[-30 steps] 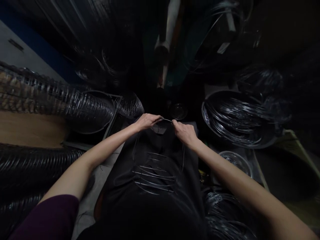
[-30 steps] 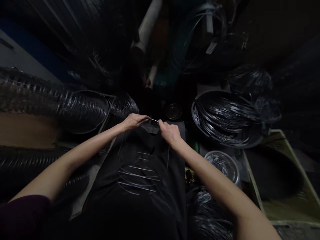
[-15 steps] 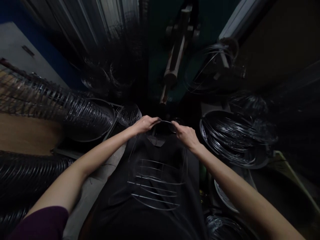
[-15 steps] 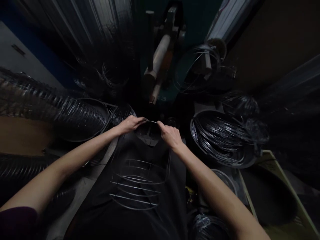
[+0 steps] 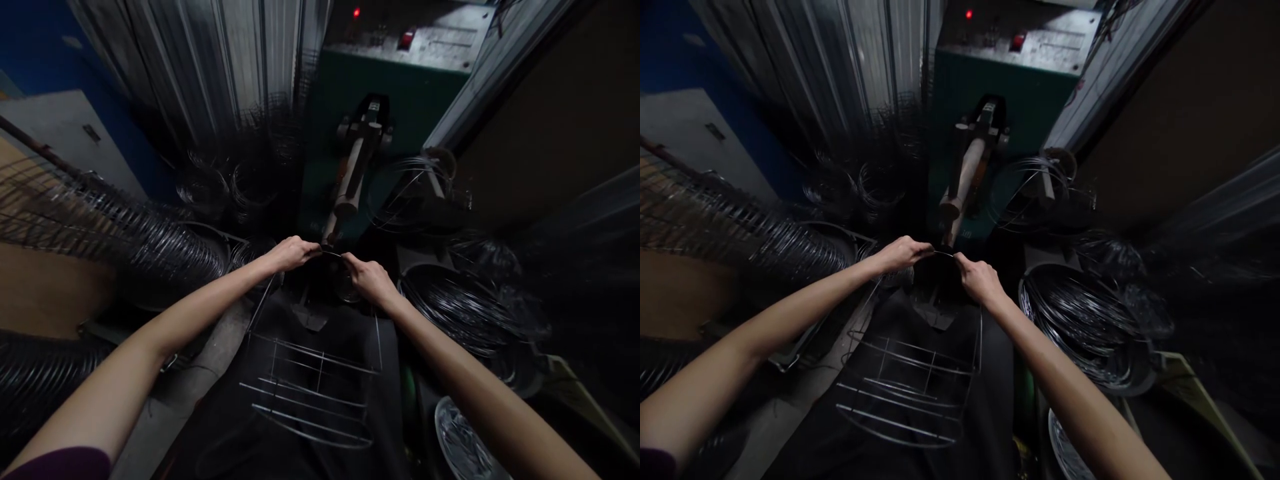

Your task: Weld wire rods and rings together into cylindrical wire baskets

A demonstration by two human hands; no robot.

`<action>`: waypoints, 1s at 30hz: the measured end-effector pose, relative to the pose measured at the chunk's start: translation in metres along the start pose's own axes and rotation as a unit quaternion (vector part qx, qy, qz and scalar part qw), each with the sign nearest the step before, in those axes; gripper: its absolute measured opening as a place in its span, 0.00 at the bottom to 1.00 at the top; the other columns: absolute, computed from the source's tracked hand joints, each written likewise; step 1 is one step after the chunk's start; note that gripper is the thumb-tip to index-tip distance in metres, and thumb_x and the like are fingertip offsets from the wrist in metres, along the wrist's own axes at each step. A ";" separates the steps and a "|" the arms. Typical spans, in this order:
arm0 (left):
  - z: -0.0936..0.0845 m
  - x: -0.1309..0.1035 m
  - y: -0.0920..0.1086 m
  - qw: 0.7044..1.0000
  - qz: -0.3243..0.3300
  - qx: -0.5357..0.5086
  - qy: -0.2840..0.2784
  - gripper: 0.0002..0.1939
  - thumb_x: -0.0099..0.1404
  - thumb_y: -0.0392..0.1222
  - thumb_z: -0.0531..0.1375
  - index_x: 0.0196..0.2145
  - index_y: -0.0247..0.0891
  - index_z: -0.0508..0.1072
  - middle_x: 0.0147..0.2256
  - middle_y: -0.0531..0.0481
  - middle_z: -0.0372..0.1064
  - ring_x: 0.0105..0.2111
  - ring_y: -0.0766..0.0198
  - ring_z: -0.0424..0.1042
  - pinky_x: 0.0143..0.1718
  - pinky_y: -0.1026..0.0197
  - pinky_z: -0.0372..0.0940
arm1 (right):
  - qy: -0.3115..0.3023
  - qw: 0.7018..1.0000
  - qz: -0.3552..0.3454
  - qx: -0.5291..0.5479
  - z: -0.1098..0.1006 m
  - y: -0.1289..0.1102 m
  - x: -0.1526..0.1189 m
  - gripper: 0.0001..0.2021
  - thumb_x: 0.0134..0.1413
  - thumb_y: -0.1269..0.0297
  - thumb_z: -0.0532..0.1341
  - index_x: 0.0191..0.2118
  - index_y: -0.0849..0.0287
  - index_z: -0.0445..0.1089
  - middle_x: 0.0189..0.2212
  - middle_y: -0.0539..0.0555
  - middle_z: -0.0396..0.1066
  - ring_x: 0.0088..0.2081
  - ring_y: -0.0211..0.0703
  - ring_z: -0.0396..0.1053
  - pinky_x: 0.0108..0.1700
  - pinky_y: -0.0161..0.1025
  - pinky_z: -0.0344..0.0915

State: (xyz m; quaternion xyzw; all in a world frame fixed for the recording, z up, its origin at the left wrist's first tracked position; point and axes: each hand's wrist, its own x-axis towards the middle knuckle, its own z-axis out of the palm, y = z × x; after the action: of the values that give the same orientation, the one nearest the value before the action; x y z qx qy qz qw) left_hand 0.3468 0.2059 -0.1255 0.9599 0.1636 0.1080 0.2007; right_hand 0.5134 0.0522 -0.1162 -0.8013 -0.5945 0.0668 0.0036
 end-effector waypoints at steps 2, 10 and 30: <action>0.001 0.004 -0.005 1.000 0.004 -0.003 0.006 0.15 0.67 0.47 0.50 0.36 0.38 0.74 0.20 0.53 0.64 0.18 0.70 0.59 0.22 0.67 0.47 | 0.002 1.000 0.002 -0.001 -0.003 0.000 0.005 0.20 0.65 0.57 0.42 0.57 0.49 0.60 0.33 0.57 0.74 0.32 0.47 0.72 0.31 0.35 0.58; 0.003 0.019 -0.017 1.000 0.004 0.011 0.023 0.15 0.67 0.46 0.51 0.36 0.38 0.75 0.20 0.51 0.66 0.18 0.69 0.59 0.22 0.67 0.48 | -0.003 1.000 0.012 -0.026 -0.012 0.002 0.021 0.20 0.64 0.56 0.43 0.56 0.48 0.61 0.34 0.58 0.73 0.34 0.49 0.73 0.31 0.36 0.58; 0.004 0.019 -0.021 0.994 -0.017 0.101 0.035 0.16 0.68 0.48 0.49 0.41 0.40 0.74 0.24 0.48 0.71 0.20 0.64 0.66 0.22 0.65 0.49 | 0.012 1.000 0.005 0.000 -0.006 0.002 0.028 0.19 0.65 0.56 0.42 0.54 0.52 0.63 0.35 0.58 0.74 0.34 0.47 0.71 0.31 0.35 0.57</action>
State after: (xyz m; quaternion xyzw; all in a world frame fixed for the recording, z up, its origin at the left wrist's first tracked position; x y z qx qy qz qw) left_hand 0.3598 0.2291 -0.1351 0.9679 0.1965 0.1212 0.0991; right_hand 0.5243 0.0785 -0.1131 -0.8052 -0.5901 0.0575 0.0106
